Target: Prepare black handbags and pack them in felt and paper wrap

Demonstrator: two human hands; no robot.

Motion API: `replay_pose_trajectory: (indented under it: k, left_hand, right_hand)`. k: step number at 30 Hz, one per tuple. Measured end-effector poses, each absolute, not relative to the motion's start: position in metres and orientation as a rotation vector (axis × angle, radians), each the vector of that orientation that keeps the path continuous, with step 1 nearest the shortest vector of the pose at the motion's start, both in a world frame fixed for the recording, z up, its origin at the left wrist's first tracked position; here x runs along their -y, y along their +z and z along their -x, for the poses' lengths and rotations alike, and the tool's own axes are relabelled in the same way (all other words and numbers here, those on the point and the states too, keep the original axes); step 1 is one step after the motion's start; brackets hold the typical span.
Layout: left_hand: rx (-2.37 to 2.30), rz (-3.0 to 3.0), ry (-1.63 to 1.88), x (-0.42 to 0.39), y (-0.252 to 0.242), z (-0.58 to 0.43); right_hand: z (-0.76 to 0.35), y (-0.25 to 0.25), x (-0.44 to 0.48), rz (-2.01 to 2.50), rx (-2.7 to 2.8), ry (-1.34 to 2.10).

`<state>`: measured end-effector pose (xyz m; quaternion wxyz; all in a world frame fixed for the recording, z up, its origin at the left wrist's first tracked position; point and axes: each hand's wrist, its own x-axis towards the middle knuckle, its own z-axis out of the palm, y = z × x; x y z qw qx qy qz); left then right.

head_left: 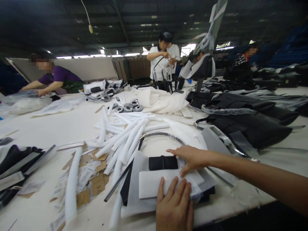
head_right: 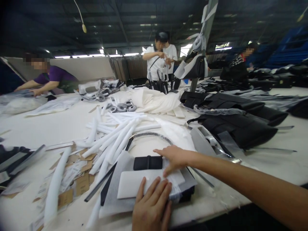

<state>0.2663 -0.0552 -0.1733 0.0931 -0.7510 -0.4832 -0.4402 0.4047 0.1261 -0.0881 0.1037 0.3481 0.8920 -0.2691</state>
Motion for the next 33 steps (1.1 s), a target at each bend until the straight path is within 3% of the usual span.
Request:
replay_pose_trajectory:
  k: [7, 12, 16, 21, 28, 31, 33]
  left_hand:
    - [1.509, 2.291, -1.251, 0.06, -0.171, -0.265]
    - [1.561, 2.372, -1.101, 0.066, -0.165, -0.261]
    - [1.605, 2.508, -0.983, 0.07, -0.152, -0.255]
    - [1.423, 2.674, -0.798, 0.081, -0.134, -0.215]
    - [1.308, 2.496, -0.276, 0.088, -0.125, -0.127]
    - [1.351, 2.45, -0.38, 0.084, -0.135, -0.123]
    - [1.365, 2.403, -0.502, 0.082, -0.144, -0.127]
  right_hand:
    - [-0.4, -0.101, -0.153, -1.034, -2.601, -0.909]
    - [-0.432, -0.102, -0.099, -1.243, -2.862, -0.818]
    - [-0.456, -0.134, -0.024, -0.953, -3.353, -0.349]
    - [-0.451, -0.158, 0.008, -0.867, -3.462, 0.122]
    - [-0.448, -0.151, -0.003, -0.838, -3.438, 0.176]
    - [-0.453, -0.147, 0.013, -0.868, -3.481, 0.159]
    - [-0.455, -0.148, 0.034, -0.844, -3.56, -0.05]
